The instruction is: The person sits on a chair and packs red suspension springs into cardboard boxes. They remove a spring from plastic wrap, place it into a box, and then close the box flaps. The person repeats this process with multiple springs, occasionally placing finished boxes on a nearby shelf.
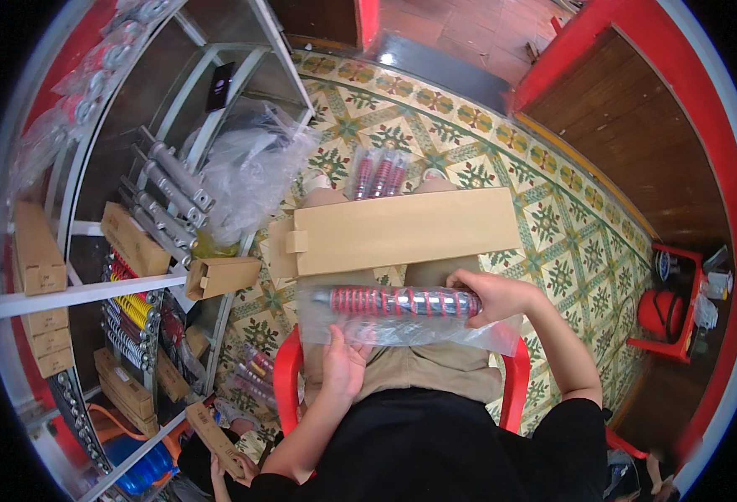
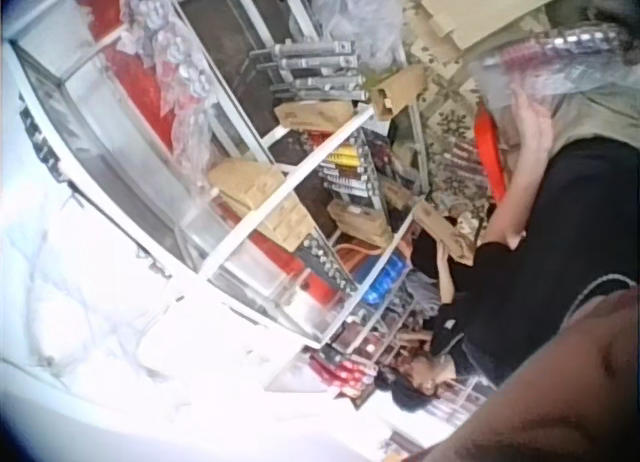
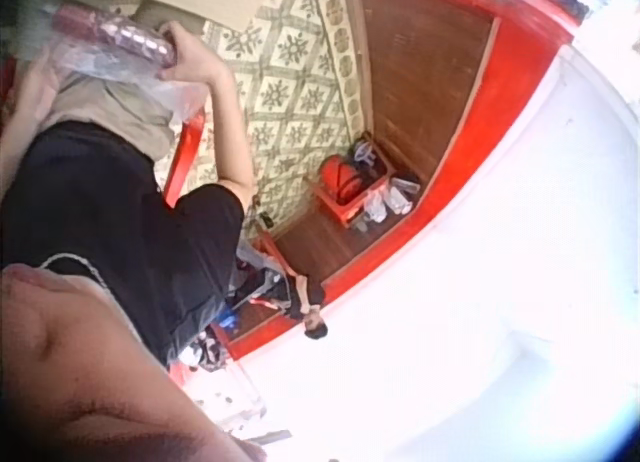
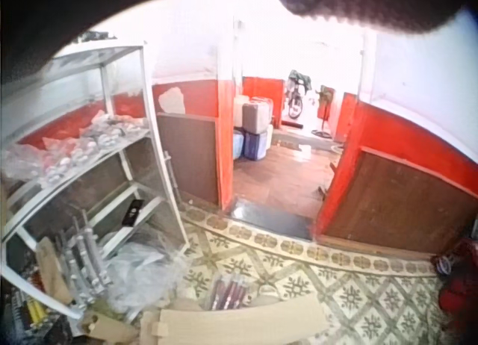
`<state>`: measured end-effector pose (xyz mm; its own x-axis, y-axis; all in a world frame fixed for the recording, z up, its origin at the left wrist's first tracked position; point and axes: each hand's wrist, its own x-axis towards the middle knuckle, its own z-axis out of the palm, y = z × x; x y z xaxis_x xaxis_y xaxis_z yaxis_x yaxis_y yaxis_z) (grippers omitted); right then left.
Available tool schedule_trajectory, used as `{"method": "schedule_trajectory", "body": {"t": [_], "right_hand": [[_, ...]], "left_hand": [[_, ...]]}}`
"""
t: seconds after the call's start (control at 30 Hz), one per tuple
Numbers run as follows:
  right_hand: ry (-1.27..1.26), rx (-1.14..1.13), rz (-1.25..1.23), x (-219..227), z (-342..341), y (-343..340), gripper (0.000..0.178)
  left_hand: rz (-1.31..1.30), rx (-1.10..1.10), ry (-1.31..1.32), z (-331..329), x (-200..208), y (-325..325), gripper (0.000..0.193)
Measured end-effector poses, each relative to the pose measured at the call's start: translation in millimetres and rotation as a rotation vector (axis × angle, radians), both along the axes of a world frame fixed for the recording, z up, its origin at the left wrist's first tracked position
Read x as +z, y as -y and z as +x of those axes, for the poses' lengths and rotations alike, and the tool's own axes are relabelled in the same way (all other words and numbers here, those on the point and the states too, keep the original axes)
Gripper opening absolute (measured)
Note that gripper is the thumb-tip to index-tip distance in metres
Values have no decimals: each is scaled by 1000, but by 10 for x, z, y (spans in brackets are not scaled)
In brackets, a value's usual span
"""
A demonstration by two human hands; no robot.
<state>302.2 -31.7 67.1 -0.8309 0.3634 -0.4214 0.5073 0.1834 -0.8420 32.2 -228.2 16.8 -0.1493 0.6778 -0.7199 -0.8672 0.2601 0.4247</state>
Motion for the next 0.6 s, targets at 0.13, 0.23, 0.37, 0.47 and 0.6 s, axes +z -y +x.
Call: {"method": "schedule_trajectory", "body": {"t": [0.13,0.23,0.37,0.47,0.6], "right_hand": [[-22,-197,8,47,134,204,65],[-85,-289,110,55,206,369,63],[-47,-513,441,145,471,459,67],[-50,-898,219,1,763,612,86],[-5,-1038,-206,-235,917,908,97]], "left_hand": [[-39,-4,-7,-10,19,0,46],[-68,0,5,-6,26,-1,44],[-86,-29,-18,-37,134,-29,43],[-115,-109,-81,-191,127,2,38],[-166,-196,-327,-503,40,47,33]]}}
